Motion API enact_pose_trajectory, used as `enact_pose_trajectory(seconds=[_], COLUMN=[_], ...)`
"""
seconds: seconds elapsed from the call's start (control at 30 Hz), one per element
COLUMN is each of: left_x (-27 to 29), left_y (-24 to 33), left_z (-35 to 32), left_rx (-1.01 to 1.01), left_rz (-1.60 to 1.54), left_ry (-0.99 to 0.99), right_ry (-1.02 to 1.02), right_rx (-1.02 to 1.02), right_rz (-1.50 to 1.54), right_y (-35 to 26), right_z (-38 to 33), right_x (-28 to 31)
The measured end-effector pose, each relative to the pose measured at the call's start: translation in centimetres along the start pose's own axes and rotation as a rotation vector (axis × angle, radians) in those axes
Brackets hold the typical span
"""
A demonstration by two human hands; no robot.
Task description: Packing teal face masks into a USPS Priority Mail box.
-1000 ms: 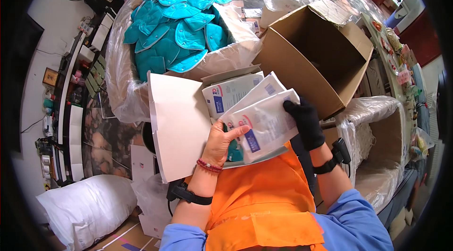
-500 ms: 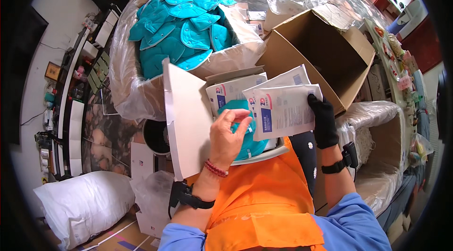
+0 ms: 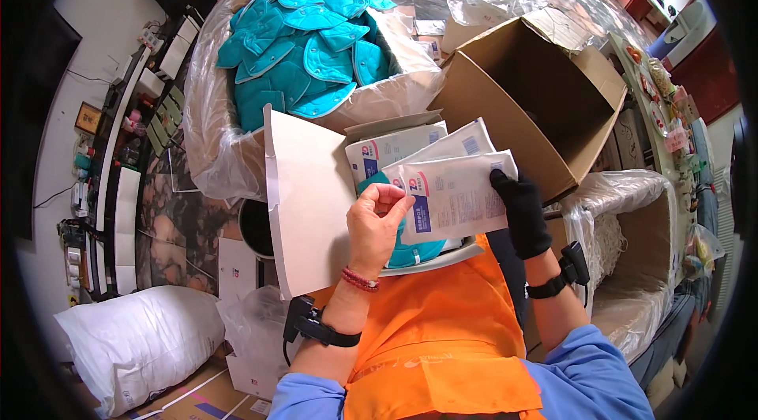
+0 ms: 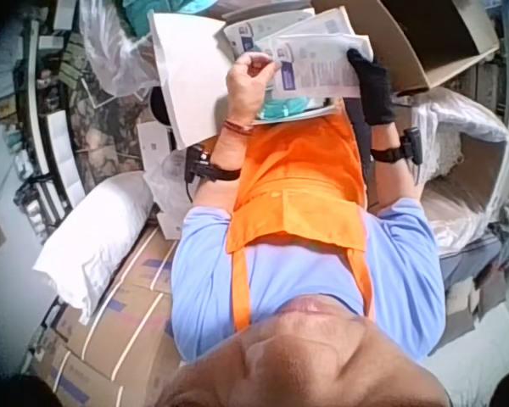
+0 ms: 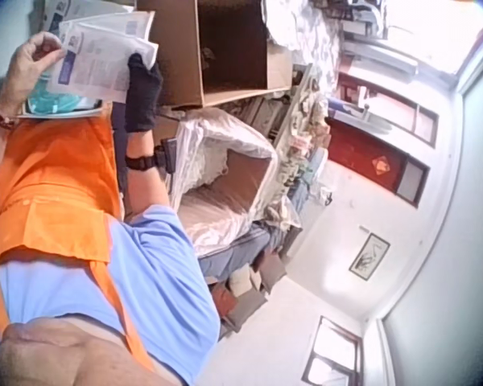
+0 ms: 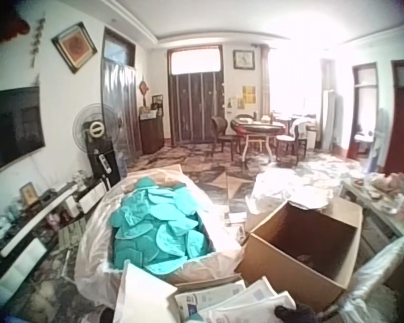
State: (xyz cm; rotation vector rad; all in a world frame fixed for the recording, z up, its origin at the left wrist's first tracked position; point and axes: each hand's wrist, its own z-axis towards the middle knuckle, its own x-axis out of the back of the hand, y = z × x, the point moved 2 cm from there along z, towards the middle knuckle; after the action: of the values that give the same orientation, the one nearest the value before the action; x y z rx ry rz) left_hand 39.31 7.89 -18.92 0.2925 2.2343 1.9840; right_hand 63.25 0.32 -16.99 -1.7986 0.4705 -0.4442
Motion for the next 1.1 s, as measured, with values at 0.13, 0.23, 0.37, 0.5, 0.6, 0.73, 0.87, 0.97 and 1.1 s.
enact_pose_trajectory(seconds=[0.13, 0.23, 0.37, 0.5, 0.6, 0.73, 0.87, 0.97, 1.1], left_x=[0.7, 0.7, 0.7, 1.3, 1.7, 3.4, 2.9, 1.8, 1.0], left_y=[-0.9, -1.1, -2.1, -1.4, -1.5, -1.9, -1.9, -1.4, -0.3], left_z=[0.0, -0.4, -0.1, -0.1, 0.0, 0.2, 0.0, -0.1, -0.2], left_rx=[0.153, 0.184, 0.116, 0.101, 0.102, 0.135, 0.118, 0.086, -0.078], left_rz=[-0.151, -0.224, -0.278, -0.148, -0.141, -0.196, -0.134, -0.114, 0.105], left_ry=[-0.115, -0.124, -0.062, -0.062, -0.018, 0.011, -0.071, -0.084, -0.062], right_ry=[0.007, 0.003, -0.033, -0.169, 0.018, 0.248, 0.391, 0.375, -0.081], right_rx=[0.015, 0.008, 0.004, -0.028, -0.02, 0.09, 0.167, 0.533, 0.482], right_rz=[-0.016, 0.0, -0.087, 0.138, 0.285, 0.566, 0.378, -0.065, -0.195], right_y=[0.6, 0.9, 1.2, 0.0, 1.5, 0.7, -0.1, 0.3, -3.0], right_z=[0.3, 0.5, 0.4, 0.3, 2.2, 6.0, 8.8, 10.0, 5.7], right_x=[-0.2, -0.4, -0.8, -1.3, 0.5, 6.4, 14.6, 13.7, 4.0])
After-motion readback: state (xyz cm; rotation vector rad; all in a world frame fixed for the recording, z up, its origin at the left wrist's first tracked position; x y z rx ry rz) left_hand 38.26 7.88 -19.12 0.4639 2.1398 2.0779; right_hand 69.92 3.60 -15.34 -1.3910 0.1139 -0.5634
